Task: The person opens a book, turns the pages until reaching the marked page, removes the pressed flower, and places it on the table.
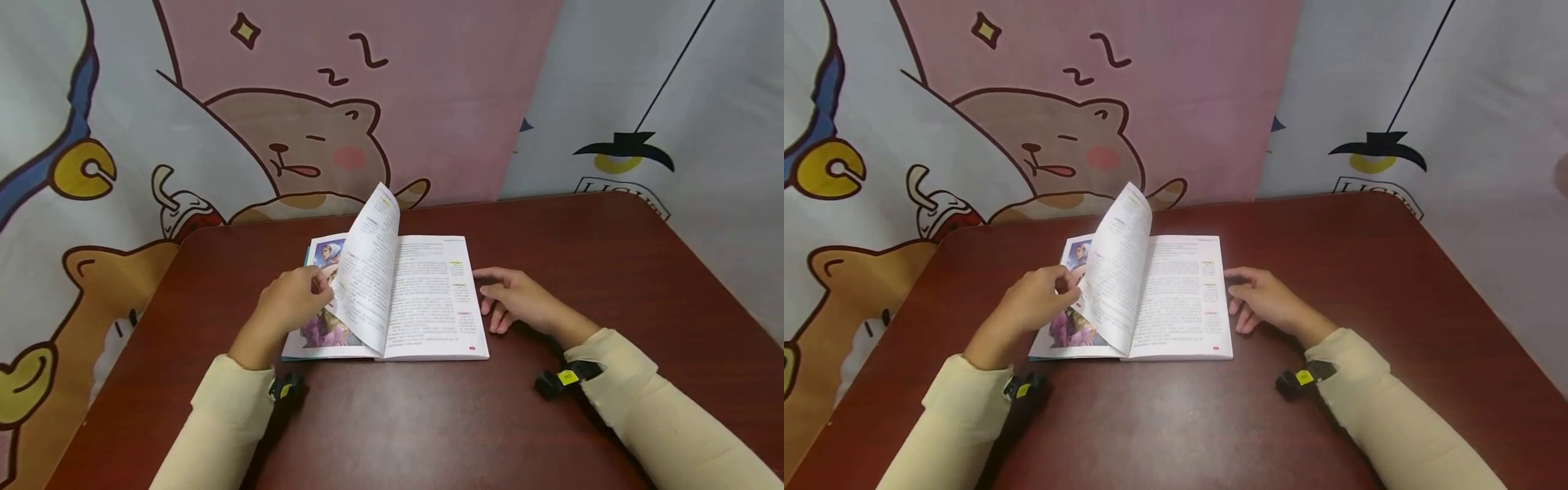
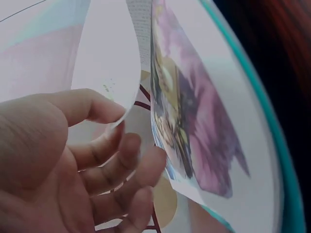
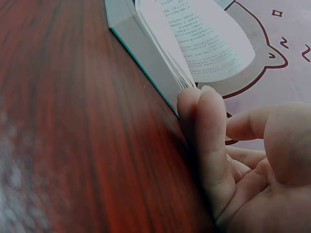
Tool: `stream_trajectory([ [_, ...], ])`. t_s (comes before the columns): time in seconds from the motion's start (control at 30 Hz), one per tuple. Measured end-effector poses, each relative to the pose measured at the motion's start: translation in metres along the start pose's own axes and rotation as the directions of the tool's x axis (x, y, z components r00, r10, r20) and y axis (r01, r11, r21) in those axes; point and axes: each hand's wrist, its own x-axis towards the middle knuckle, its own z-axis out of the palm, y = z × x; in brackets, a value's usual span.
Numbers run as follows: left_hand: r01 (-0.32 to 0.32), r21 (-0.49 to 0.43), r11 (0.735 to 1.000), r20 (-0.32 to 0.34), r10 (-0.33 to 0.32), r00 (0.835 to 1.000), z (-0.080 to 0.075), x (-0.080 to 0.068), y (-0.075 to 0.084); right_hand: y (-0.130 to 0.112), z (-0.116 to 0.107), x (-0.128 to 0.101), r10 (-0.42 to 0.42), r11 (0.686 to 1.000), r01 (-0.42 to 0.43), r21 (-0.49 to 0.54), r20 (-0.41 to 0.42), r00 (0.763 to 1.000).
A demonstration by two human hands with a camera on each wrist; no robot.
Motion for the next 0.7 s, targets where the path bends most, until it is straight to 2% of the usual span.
stream_trajectory([
  [0.1,0.010,0.061,0.998,0.022,-0.012,1.000,-0.0012,-0.0015,-0.0032,-0.0005,0.0008,0.0004,-0.002,1.000,0.002,-0.005,-0.008,1.000],
  [0.37,-0.011,0.176,0.984,0.077,-0.003,0.997,-0.0034,-0.0033,-0.0062,0.0002,-0.0007,0.0005,0.000,1.000,0.000,-0.018,-0.008,1.000],
  [0.57,-0.030,0.196,0.980,0.101,0.011,0.995,-0.0024,-0.0038,-0.0060,0.0020,-0.0013,0.0018,-0.010,1.000,0.009,-0.010,-0.010,1.000],
  [0.7,-0.022,0.222,0.975,0.125,-0.006,0.992,-0.0013,-0.0055,-0.0062,0.0035,-0.0006,0.0029,-0.007,1.000,0.007,-0.008,0.008,1.000],
])
